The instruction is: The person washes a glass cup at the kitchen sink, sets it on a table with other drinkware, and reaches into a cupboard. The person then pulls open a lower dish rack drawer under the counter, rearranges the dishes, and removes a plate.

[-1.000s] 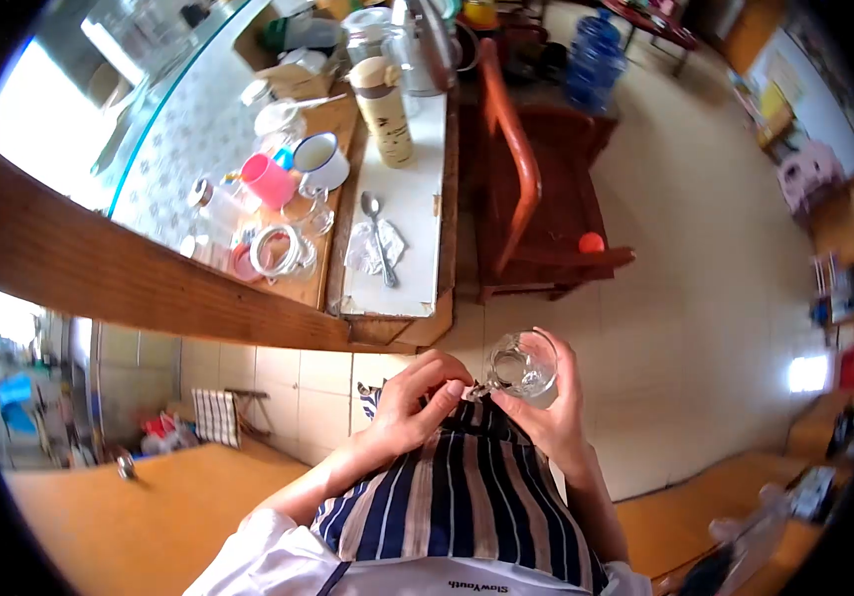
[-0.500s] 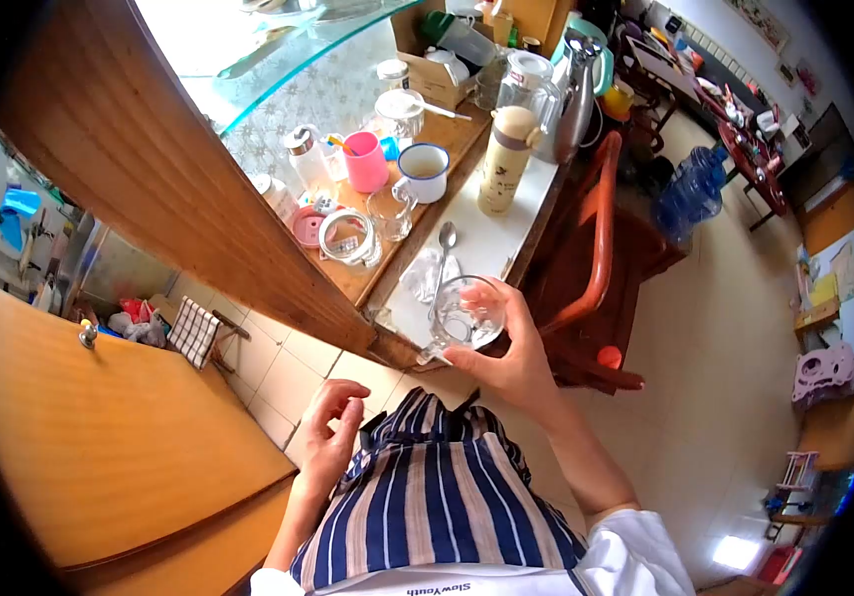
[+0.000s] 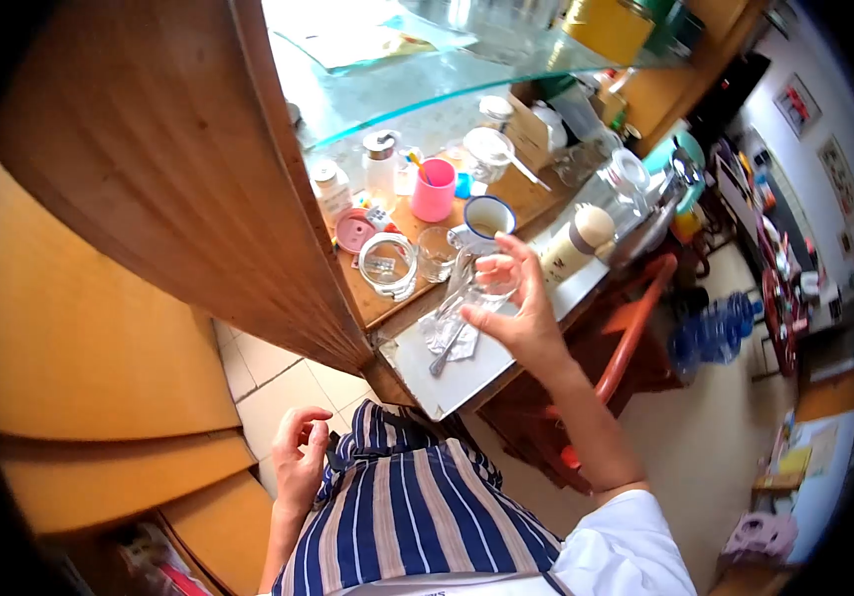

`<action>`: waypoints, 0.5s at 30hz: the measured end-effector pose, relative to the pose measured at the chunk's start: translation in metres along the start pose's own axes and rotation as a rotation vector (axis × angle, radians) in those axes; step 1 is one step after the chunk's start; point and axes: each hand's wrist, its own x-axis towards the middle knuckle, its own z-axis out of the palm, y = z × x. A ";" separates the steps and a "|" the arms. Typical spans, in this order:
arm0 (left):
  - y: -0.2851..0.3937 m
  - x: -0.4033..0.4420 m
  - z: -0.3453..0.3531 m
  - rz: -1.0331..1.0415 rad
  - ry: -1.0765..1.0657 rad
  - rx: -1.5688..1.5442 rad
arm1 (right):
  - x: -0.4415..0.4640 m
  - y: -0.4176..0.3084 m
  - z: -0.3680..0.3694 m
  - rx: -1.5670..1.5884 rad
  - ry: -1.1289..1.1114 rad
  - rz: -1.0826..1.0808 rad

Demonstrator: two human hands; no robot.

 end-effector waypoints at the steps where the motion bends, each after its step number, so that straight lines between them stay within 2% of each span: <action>1: 0.002 -0.004 0.007 -0.005 0.032 -0.026 | 0.014 -0.008 -0.010 -0.026 -0.049 -0.015; 4: 0.011 -0.009 0.029 -0.005 0.077 -0.011 | 0.060 -0.034 -0.043 -0.279 -0.181 -0.111; 7: 0.021 -0.017 0.045 -0.013 0.104 0.020 | 0.115 -0.036 -0.069 -0.337 -0.245 -0.134; 8: 0.021 -0.020 0.051 -0.019 0.135 0.018 | 0.133 -0.039 -0.075 -0.332 -0.271 -0.038; 11: 0.015 -0.033 0.065 -0.058 0.280 -0.036 | 0.181 -0.027 -0.087 -0.530 -0.295 -0.013; 13: 0.012 -0.043 0.074 -0.086 0.353 -0.085 | 0.201 -0.020 -0.087 -0.702 -0.299 0.199; 15: 0.005 -0.056 0.080 -0.121 0.401 -0.030 | 0.223 0.015 -0.092 -0.745 -0.293 0.186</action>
